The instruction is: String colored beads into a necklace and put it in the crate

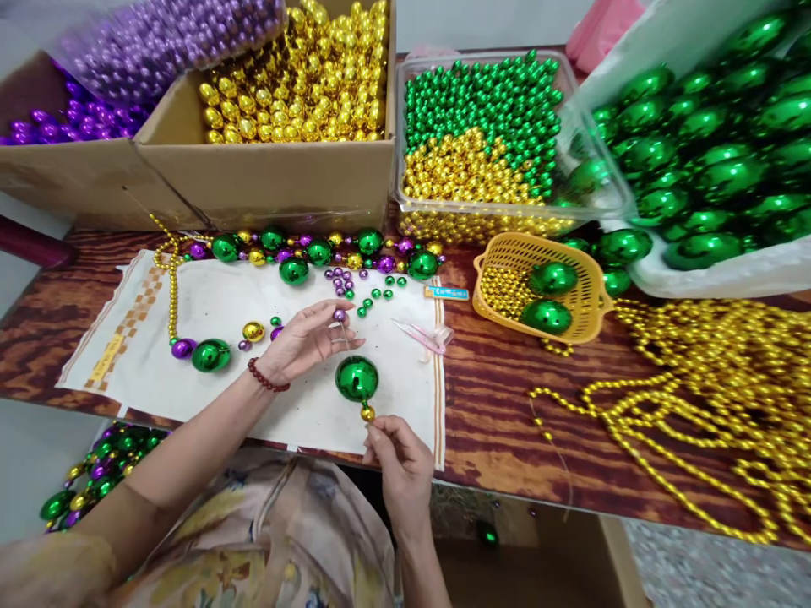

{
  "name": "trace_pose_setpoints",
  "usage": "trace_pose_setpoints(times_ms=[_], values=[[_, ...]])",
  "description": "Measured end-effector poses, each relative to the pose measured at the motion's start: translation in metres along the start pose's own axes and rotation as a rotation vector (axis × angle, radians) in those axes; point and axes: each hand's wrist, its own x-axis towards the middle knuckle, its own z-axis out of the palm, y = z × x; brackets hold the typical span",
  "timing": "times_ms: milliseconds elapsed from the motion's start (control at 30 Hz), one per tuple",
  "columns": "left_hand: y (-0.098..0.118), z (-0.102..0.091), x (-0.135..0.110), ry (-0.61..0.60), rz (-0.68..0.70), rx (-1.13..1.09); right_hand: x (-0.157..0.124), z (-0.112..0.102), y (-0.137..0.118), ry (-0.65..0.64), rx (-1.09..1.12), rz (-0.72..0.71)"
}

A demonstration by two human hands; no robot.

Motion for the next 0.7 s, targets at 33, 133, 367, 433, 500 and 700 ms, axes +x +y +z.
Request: trace_pose_setpoints(times_ms=[33,133,367,433,500,700], values=[[-0.002,0.001,0.000,0.015,0.007,0.008,0.001,0.001,0.000,0.009,-0.012,0.000],[-0.016,0.009,-0.001,0.069,0.034,0.015,0.005,0.010,0.002,0.060,-0.087,-0.024],[-0.045,0.029,0.008,0.161,0.145,0.090,0.014,0.033,0.005,0.030,-0.203,-0.050],[-0.044,0.027,0.013,0.131,0.145,0.173,0.020,0.025,-0.001,-0.023,-0.240,-0.047],[-0.041,0.023,0.016,0.054,0.113,0.266,0.031,0.011,-0.008,0.043,-0.273,-0.067],[-0.041,0.026,0.015,-0.236,-0.051,0.534,0.069,0.000,-0.018,0.229,0.060,-0.089]])
